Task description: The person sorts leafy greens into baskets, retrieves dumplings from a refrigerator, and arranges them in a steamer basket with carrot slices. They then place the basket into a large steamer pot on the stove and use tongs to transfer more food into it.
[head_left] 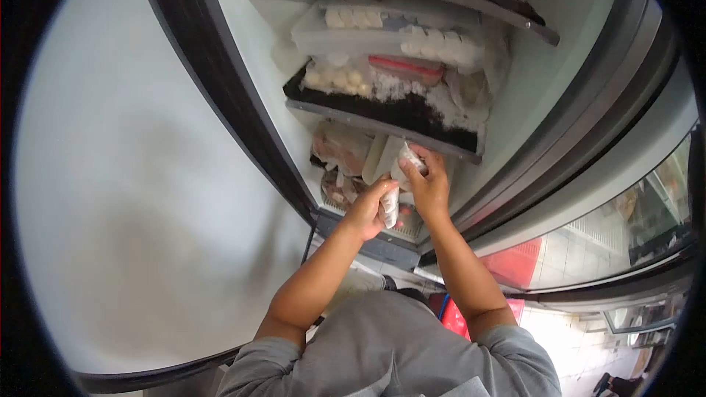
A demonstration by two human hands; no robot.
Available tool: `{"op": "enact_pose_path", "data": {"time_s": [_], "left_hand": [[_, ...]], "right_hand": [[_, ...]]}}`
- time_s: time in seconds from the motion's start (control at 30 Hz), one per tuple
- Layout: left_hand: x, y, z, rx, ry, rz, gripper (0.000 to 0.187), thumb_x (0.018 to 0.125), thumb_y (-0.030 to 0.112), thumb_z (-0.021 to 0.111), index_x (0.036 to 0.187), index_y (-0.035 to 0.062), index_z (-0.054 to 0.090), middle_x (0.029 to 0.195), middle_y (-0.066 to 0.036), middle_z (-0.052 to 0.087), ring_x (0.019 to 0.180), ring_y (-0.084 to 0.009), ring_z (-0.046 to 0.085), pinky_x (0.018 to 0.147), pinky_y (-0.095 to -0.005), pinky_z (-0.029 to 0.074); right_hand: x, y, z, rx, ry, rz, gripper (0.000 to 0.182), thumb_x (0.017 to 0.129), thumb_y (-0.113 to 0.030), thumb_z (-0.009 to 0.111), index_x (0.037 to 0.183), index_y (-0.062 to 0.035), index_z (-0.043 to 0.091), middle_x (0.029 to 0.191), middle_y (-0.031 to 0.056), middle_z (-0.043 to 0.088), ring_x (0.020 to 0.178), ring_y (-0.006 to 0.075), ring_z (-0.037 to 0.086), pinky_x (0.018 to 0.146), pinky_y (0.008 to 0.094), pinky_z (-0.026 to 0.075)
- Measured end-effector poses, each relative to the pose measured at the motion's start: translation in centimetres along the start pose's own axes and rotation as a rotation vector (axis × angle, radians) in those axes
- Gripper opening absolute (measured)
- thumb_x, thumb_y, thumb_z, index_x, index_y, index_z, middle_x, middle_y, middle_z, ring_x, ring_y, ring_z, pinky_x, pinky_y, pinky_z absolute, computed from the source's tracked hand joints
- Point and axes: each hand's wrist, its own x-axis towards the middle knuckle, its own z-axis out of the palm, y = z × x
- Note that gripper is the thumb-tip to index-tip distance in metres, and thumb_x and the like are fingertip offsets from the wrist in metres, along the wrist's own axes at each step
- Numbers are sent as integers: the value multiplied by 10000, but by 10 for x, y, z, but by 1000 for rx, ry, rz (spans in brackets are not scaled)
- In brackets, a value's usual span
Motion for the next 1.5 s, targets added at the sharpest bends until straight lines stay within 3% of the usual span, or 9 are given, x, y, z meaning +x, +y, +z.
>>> {"op": "enact_pose_path", "data": {"time_s": [0.4, 0.6, 0.77, 0.9, 1.0, 1.17, 1.23, 1.43, 1.5], "left_hand": [[18, 3, -23, 266, 142, -63, 297, 847, 340, 625, 1060, 151, 540, 870, -23, 575, 595, -146, 580, 439, -307, 475], [27, 4, -22, 262, 111, -83, 301, 846, 344, 632, 1041, 138, 529, 841, -37, 566, 591, -177, 581, 451, -348, 481], [60, 13, -5, 224, 307, -220, 413, 832, 453, 628, 1022, 103, 522, 780, -54, 569, 587, -217, 577, 460, -386, 483], [63, 22, 7, 186, 387, -133, 509, 833, 563, 588, 1033, 99, 527, 823, -56, 584, 604, -222, 577, 544, -404, 503], [54, 19, -4, 31, 322, -6, 496, 893, 541, 509, 1082, 83, 526, 871, -75, 599, 727, -230, 604, 651, -421, 508], [38, 7, -3, -278, 351, 158, 469, 949, 485, 433, 1141, 66, 520, 964, -88, 600, 806, -231, 618, 733, -434, 504], [17, 12, 7, -112, 404, 125, 436, 951, 478, 444, 1085, 79, 558, 993, -60, 592, 941, -206, 584, 777, -361, 488], [15, 9, -12, 685, 329, 412, 403, 960, 423, 457, 999, 32, 543, 890, -48, 573, 831, -186, 542, 750, -313, 447], [15, 2, 3, 932, 612, 627, 395, 939, 397, 492, 959, 7, 556, 805, -168, 612, 731, -291, 587, 662, -387, 446]], "right_hand": [[5, 41, -5, -160, -286, 3, 399, 883, -315, 617, 1104, 14, 580, 970, 106, 639, 908, 139, 576, 761, 275, 462], [8, 39, -3, 419, -208, 386, 463, 853, -378, 623, 1096, 15, 586, 958, 187, 646, 871, 243, 628, 777, 350, 475], [47, 103, -3, -422, 65, -157, 421, 853, -354, 600, 1063, 11, 609, 1025, 209, 632, 884, 364, 610, 809, 409, 470], [46, 99, -9, -428, 22, -30, 412, 878, -335, 571, 1098, 13, 592, 1108, 237, 601, 1008, 439, 544, 904, 418, 415], [11, 44, -17, -410, 201, -321, 351, 865, -299, 613, 1016, 19, 610, 986, 212, 617, 858, 366, 605, 783, 432, 466], [-23, 10, 2, -125, -149, -36, 392, 854, -335, 645, 1020, 16, 595, 889, 198, 631, 785, 280, 632, 695, 354, 483], [-13, 6, -5, -91, -242, 70, 373, 853, -317, 649, 1032, 3, 585, 858, 174, 630, 728, 240, 617, 670, 331, 475], [4, 31, 17, 325, -380, 154, 254, 924, -271, 554, 938, -20, 583, 766, 54, 592, 695, 101, 521, 640, 266, 441], [-3, 29, 43, 321, -107, 106, 285, 956, -291, 504, 877, -24, 565, 732, 26, 555, 692, 76, 490, 633, 255, 424]]}}
